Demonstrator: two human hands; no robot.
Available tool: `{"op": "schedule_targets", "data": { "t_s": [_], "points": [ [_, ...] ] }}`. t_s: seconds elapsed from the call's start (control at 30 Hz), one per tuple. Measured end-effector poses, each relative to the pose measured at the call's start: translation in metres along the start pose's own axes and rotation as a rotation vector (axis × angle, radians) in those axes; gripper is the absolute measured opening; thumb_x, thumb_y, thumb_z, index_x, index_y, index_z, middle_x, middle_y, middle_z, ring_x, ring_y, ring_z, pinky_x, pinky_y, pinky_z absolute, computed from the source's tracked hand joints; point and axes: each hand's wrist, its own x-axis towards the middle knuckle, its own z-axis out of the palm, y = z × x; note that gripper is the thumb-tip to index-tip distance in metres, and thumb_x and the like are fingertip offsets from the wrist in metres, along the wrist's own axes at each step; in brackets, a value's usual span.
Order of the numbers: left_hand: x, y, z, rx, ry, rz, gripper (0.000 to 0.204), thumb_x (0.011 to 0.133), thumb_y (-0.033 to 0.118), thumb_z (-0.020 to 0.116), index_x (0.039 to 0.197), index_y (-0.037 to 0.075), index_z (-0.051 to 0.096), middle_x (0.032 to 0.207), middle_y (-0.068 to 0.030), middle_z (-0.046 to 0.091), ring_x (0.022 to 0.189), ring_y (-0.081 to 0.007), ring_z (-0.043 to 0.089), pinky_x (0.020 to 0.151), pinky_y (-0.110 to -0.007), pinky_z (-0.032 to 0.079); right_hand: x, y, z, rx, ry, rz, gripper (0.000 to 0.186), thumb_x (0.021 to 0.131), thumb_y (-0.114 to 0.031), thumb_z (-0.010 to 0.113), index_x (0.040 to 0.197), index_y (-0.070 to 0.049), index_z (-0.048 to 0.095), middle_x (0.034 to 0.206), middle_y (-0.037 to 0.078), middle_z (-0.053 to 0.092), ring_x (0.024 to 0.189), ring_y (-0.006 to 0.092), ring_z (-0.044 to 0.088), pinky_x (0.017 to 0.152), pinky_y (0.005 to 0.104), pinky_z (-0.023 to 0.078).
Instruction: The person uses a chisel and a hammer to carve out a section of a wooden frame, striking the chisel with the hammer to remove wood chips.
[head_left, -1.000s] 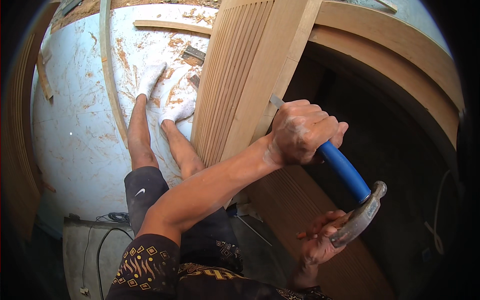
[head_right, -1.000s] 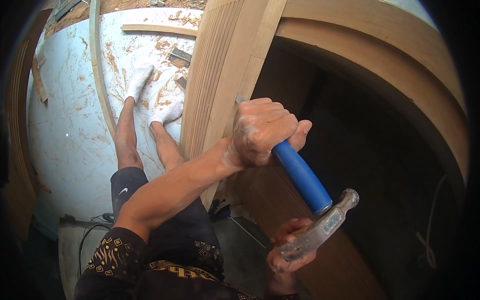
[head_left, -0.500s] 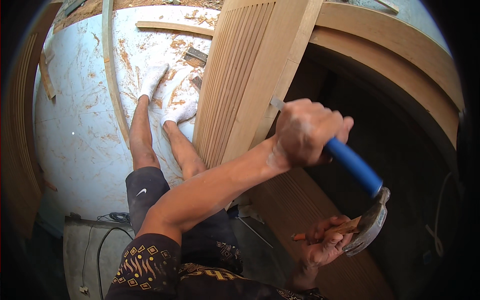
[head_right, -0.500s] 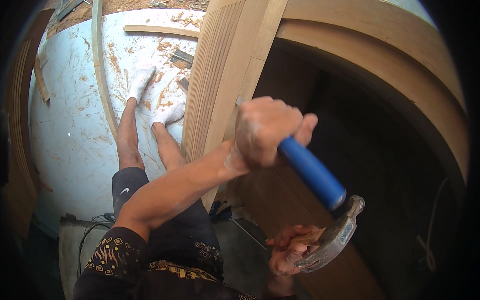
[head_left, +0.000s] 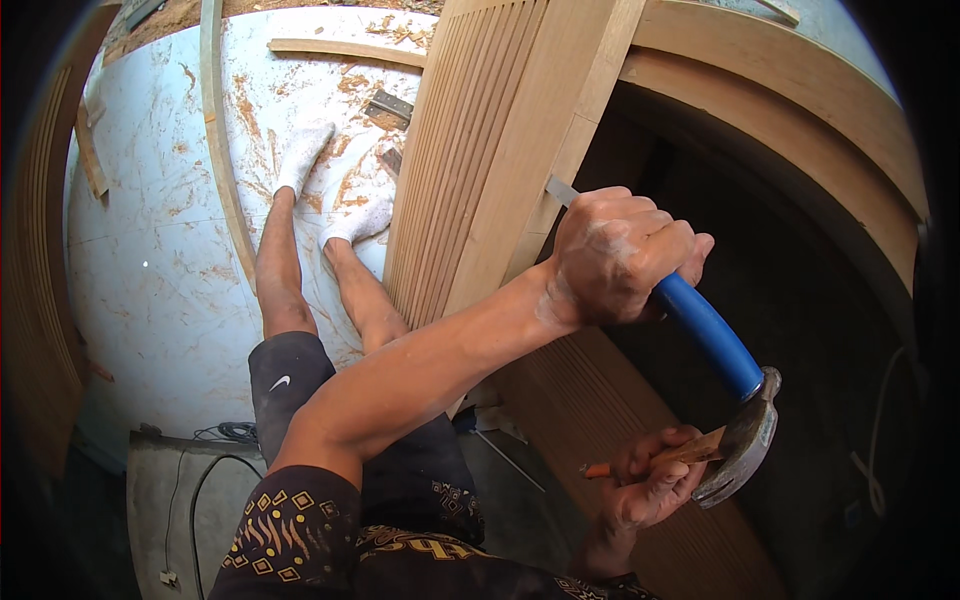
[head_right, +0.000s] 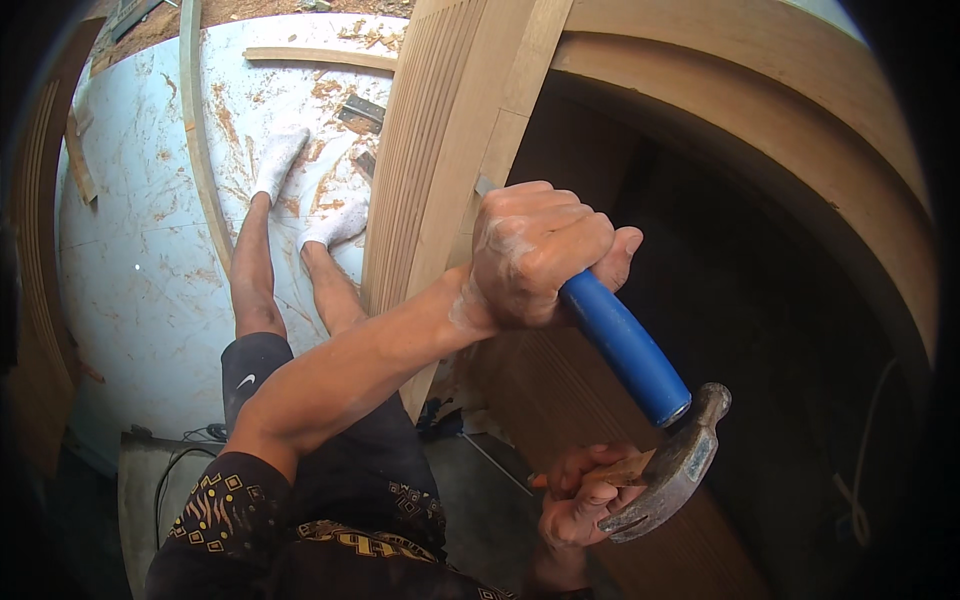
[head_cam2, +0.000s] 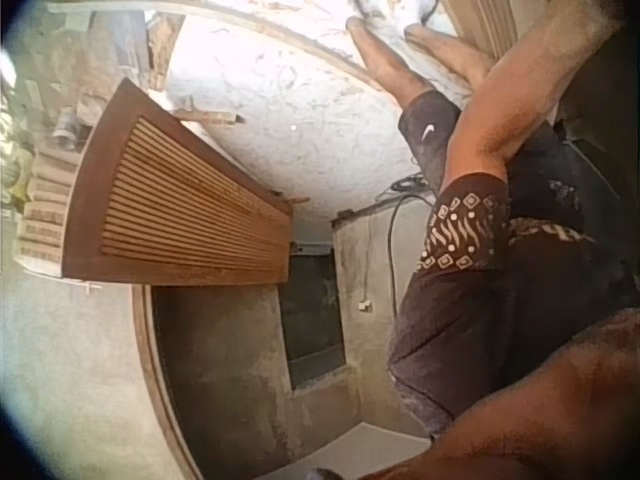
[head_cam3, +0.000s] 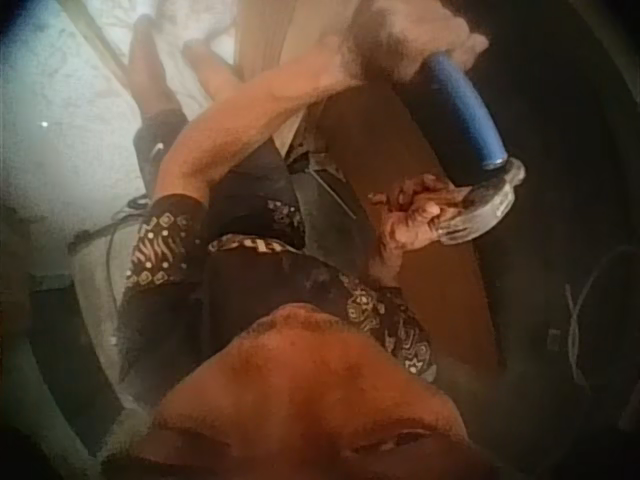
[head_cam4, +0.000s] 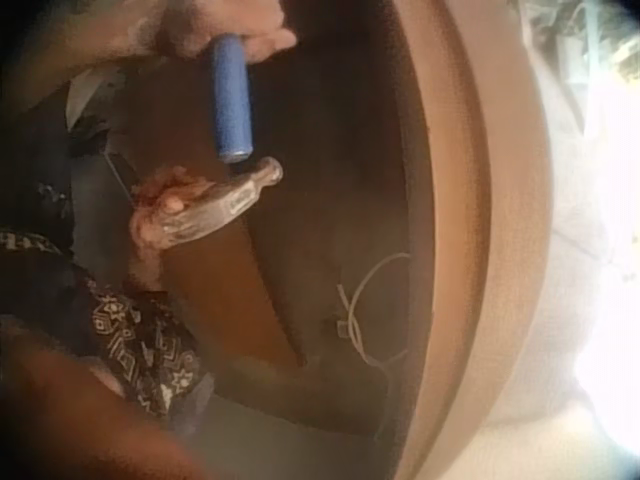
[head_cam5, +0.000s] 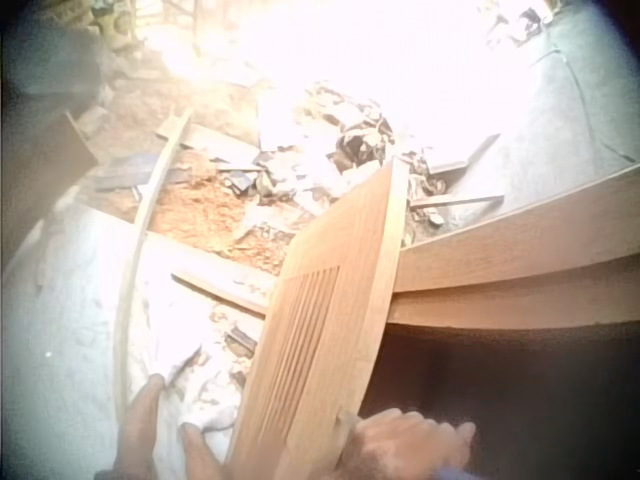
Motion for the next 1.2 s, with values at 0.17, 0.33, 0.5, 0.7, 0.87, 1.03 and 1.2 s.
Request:
{"op": "schedule_targets", "data": {
  "t_s": [0.17, 0.33, 0.5, 0.7, 0.87, 1.03, 1.2],
  "points": [
    [-0.002, 0.001, 0.0, -0.009, -0.01, -0.005, 0.038, 0.078, 0.008, 0.072, 0.054, 0.011, 0.042, 0.045, -0.0047, 0.04, 0.036, -0.0204, 0.041, 0.04, -0.033, 0.029, 0.002, -0.002, 0.001, -0.024, -0.022, 0.006, 0.051, 0.095, -0.047, 0.064, 0.111, -0.002, 0.047, 0.075, 0.003, 0.045, 0.05, 0.0052, 0.038, 0.039, 0.0183, 0.03],
    [-0.003, 0.0, -0.002, 0.001, -0.013, 0.005, 0.037, 0.078, 0.009, 0.072, 0.054, 0.011, 0.043, 0.045, -0.0047, 0.04, 0.037, -0.0205, 0.042, 0.04, -0.033, 0.03, 0.002, -0.004, 0.0, -0.093, -0.031, 0.01, 0.049, 0.098, -0.048, 0.058, 0.111, -0.003, 0.045, 0.064, 0.004, 0.042, 0.046, 0.0081, 0.038, 0.04, 0.0212, 0.03],
    [-0.003, 0.0, -0.001, 0.005, -0.004, 0.015, 0.036, 0.077, 0.008, 0.073, 0.054, 0.011, 0.044, 0.045, -0.0045, 0.04, 0.037, -0.0205, 0.042, 0.041, -0.032, 0.03, 0.002, -0.003, 0.003, -0.047, 0.0, -0.039, 0.053, 0.095, -0.05, 0.065, 0.111, -0.002, 0.047, 0.074, 0.002, 0.046, 0.051, 0.0051, 0.039, 0.039, 0.0183, 0.029],
    [-0.003, -0.002, -0.001, -0.016, 0.019, 0.014, 0.036, 0.077, 0.008, 0.073, 0.055, 0.01, 0.045, 0.045, -0.0045, 0.04, 0.037, -0.0206, 0.042, 0.04, -0.032, 0.03, -0.008, -0.009, -0.006, -0.034, 0.077, -0.063, 0.067, 0.085, -0.056, 0.073, 0.114, -0.001, 0.047, 0.078, 0.004, 0.051, 0.052, 0.006, 0.043, 0.04, 0.0189, 0.034],
    [-0.002, -0.002, -0.003, -0.005, 0.017, 0.015, 0.036, 0.077, 0.007, 0.072, 0.054, 0.01, 0.044, 0.045, -0.0048, 0.04, 0.037, -0.0207, 0.043, 0.04, -0.033, 0.031, -0.001, -0.006, -0.006, -0.337, -0.081, -0.16, 0.058, 0.093, -0.051, 0.067, 0.114, -0.001, 0.047, 0.08, 0.005, 0.053, 0.052, 0.0063, 0.043, 0.04, 0.0199, 0.036],
    [-0.003, -0.004, -0.005, -0.016, 0.005, 0.016, 0.036, 0.077, 0.007, 0.072, 0.054, 0.01, 0.044, 0.046, -0.0048, 0.04, 0.037, -0.0211, 0.042, 0.04, -0.033, 0.031, -0.001, -0.009, -0.002, -0.332, 0.045, -0.031, 0.052, 0.092, -0.049, 0.068, 0.106, -0.001, 0.051, 0.088, 0.009, 0.056, 0.055, 0.0094, 0.048, 0.041, 0.0209, 0.041],
    [0.0, -0.001, -0.004, -0.025, 0.025, 0.018, 0.037, 0.077, 0.006, 0.072, 0.054, 0.01, 0.043, 0.046, -0.0052, 0.04, 0.037, -0.0212, 0.043, 0.04, -0.034, 0.031, -0.001, -0.004, -0.006, -0.161, 0.068, -0.07, 0.053, 0.091, -0.042, 0.07, 0.117, 0.0, 0.051, 0.08, 0.006, 0.054, 0.056, 0.0079, 0.048, 0.037, 0.0206, 0.042]
  ]
}}
